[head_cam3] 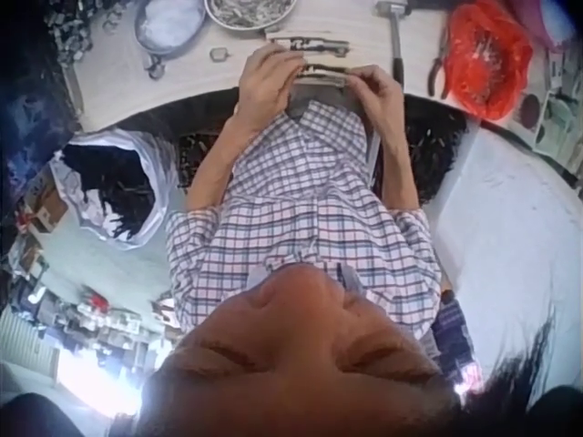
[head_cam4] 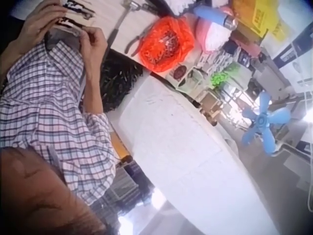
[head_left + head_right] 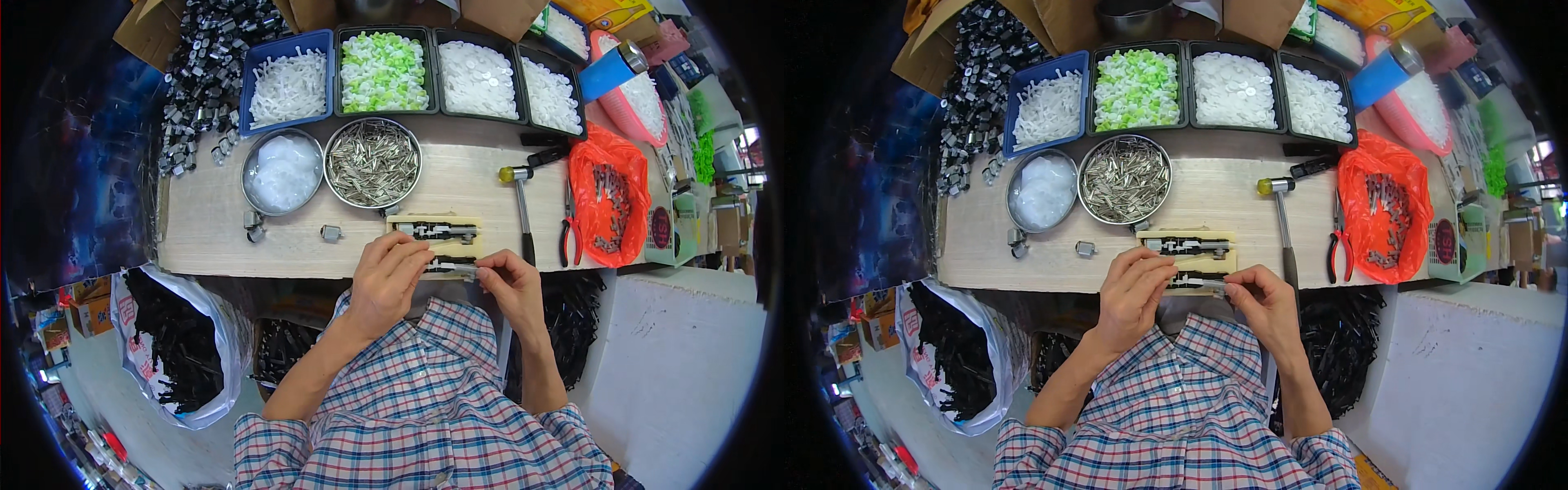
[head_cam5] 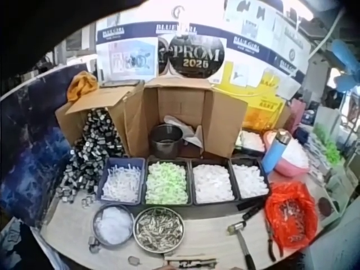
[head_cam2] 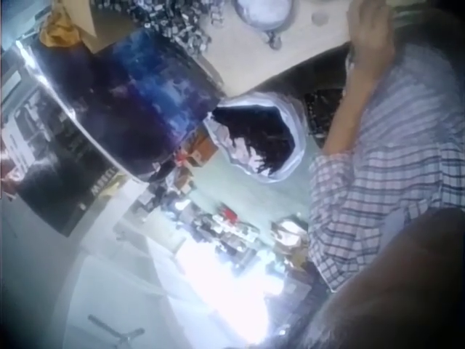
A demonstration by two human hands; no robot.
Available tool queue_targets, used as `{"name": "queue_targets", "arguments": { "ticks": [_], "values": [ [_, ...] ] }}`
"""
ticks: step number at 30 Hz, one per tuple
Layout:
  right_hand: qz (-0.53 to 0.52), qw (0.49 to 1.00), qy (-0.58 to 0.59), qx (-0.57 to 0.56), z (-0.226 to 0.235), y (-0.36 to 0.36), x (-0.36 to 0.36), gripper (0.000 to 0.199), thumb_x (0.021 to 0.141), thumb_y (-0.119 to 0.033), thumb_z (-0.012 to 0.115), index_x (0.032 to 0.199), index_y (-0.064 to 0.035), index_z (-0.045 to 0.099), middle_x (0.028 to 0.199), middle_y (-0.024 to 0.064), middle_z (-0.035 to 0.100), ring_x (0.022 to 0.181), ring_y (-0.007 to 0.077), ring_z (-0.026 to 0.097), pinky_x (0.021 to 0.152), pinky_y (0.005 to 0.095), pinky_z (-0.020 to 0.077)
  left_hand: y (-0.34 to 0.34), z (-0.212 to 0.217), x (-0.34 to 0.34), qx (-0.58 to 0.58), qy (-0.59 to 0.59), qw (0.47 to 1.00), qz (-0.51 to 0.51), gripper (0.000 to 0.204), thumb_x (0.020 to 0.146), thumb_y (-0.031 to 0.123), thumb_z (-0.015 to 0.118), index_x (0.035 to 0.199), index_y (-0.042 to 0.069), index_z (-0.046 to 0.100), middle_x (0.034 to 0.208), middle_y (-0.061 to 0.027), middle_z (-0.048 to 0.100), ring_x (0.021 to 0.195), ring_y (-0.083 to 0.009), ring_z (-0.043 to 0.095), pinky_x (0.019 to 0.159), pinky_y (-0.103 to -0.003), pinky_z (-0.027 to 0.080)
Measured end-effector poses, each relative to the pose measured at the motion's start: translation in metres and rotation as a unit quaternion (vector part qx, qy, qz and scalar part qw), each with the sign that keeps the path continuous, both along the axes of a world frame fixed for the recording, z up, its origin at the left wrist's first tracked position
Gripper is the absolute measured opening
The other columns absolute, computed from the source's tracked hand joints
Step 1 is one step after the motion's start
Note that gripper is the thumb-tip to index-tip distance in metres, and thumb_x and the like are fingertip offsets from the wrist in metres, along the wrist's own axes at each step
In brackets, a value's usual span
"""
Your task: Assembling small plastic and metal components into black rectangular housings at a factory workbench.
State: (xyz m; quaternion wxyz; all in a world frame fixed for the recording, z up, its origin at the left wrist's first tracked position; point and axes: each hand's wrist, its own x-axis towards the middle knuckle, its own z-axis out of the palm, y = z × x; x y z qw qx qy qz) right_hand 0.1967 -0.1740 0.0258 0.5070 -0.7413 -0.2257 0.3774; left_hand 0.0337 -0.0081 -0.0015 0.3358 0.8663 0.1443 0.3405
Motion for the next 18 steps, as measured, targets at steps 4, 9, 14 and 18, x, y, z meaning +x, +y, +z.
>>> {"name": "queue_targets", "arguments": {
  "ticks": [4,9,14,18],
  "values": [
    [-0.001,0.999,-0.034,0.004,-0.008,-0.001,0.001,0.012,0.096,-0.008,0.071,0.105,0.0010,0.070,0.084,-0.0002,0.067,0.074,0.0049,0.059,0.068,0.0206,0.0487,-0.006,0.003,0.006,0.015,0.017,1.000,0.012,0.024,0.076,0.001,0.079,0.100,0.002,0.073,0.097,-0.0083,0.068,0.100,-0.0338,0.063,0.086,-0.044,0.052],
    [0.021,0.997,-0.069,-0.003,-0.012,0.003,0.000,0.010,0.093,-0.002,0.073,0.102,0.0022,0.071,0.085,0.0018,0.070,0.079,0.0067,0.064,0.070,0.0224,0.0516,-0.011,0.004,0.012,0.030,0.029,0.999,-0.002,0.025,0.073,0.003,0.080,0.097,0.003,0.073,0.092,-0.0064,0.066,0.097,-0.0313,0.062,0.082,-0.042,0.051],
    [0.043,0.981,-0.188,0.023,-0.010,0.010,-0.004,0.012,0.090,0.000,0.074,0.101,0.0023,0.070,0.086,0.0033,0.064,0.074,0.0092,0.059,0.066,0.0227,0.0478,-0.012,-0.004,0.014,0.090,0.058,0.994,-0.013,0.022,0.071,0.005,0.080,0.092,0.004,0.071,0.091,-0.0049,0.065,0.097,-0.0289,0.061,0.080,-0.040,0.049],
    [0.050,0.952,-0.295,0.059,-0.023,0.007,-0.008,0.019,0.085,0.003,0.076,0.103,0.0006,0.071,0.098,0.0077,0.059,0.078,0.0138,0.060,0.065,0.0250,0.0476,-0.014,-0.001,0.019,0.104,0.078,0.991,-0.023,0.020,0.070,0.006,0.077,0.089,0.004,0.069,0.090,-0.0056,0.064,0.099,-0.0288,0.062,0.082,-0.042,0.049]
  ]
}}
